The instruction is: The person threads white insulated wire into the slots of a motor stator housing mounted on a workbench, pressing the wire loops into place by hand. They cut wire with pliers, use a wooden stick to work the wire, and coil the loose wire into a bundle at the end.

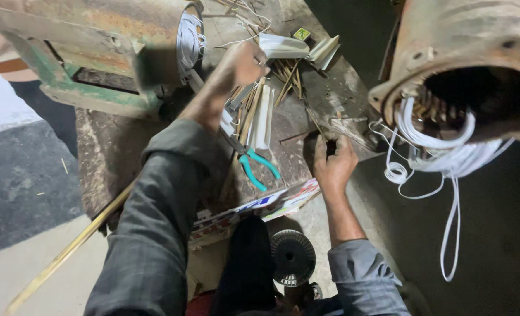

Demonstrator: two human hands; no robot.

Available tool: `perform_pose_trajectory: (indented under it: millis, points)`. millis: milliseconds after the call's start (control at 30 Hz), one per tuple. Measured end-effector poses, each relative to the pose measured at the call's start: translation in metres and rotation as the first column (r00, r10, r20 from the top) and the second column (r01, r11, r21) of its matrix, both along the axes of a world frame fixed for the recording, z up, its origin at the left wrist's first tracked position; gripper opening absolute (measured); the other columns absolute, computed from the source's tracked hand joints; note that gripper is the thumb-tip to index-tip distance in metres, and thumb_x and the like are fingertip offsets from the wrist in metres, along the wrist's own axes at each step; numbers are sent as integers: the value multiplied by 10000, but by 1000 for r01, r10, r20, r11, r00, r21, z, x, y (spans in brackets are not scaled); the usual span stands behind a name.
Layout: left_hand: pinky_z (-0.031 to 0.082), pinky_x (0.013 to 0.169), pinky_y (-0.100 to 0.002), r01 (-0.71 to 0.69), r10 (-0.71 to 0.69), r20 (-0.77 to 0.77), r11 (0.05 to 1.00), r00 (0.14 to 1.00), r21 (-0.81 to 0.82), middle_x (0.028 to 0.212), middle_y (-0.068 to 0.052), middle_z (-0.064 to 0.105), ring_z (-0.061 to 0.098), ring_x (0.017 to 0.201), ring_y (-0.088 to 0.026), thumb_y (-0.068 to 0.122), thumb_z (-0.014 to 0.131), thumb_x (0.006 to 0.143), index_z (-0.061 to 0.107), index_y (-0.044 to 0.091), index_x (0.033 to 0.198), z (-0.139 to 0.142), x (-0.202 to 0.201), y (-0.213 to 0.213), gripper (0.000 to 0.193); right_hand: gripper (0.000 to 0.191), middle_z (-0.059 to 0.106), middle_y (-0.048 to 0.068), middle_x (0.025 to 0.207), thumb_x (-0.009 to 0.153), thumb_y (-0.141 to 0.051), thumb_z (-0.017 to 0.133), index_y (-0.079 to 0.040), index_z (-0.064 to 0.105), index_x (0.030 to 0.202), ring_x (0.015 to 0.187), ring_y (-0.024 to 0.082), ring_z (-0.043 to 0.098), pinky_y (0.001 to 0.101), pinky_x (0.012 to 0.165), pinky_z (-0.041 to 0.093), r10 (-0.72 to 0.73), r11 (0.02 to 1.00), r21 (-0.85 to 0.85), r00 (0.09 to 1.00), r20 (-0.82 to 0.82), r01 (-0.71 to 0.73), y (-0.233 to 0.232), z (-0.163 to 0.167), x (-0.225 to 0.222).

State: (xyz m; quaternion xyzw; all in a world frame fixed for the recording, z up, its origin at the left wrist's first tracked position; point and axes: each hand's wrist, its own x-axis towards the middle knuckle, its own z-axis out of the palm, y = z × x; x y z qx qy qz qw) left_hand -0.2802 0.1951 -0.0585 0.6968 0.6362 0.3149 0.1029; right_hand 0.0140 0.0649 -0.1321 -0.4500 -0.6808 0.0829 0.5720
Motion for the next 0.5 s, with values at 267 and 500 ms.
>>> perform_pose_trajectory:
  millis: [267,500]
  points:
    - [506,977,-487,-84,104,-165,989,981,122,1314,-173,597,564,1220,-408,37,722,707,661,170,1329,-26,19,64,640,135,706,163,922,934,-71,764,1,661,982,812,268,696,367,786,557,-72,997,-17,995,72,73,9,-19,0]
    - [520,869,-521,-114,120,-352,993,928,39,1181,-164,656,612,1128,-408,108,728,724,718,145,1149,-46,24,92,426,128,715,122,950,943,-57,773,-13,662,988,832,205,689,326,794,559,-39,998,-38,998,40,41,8,-18,-1]
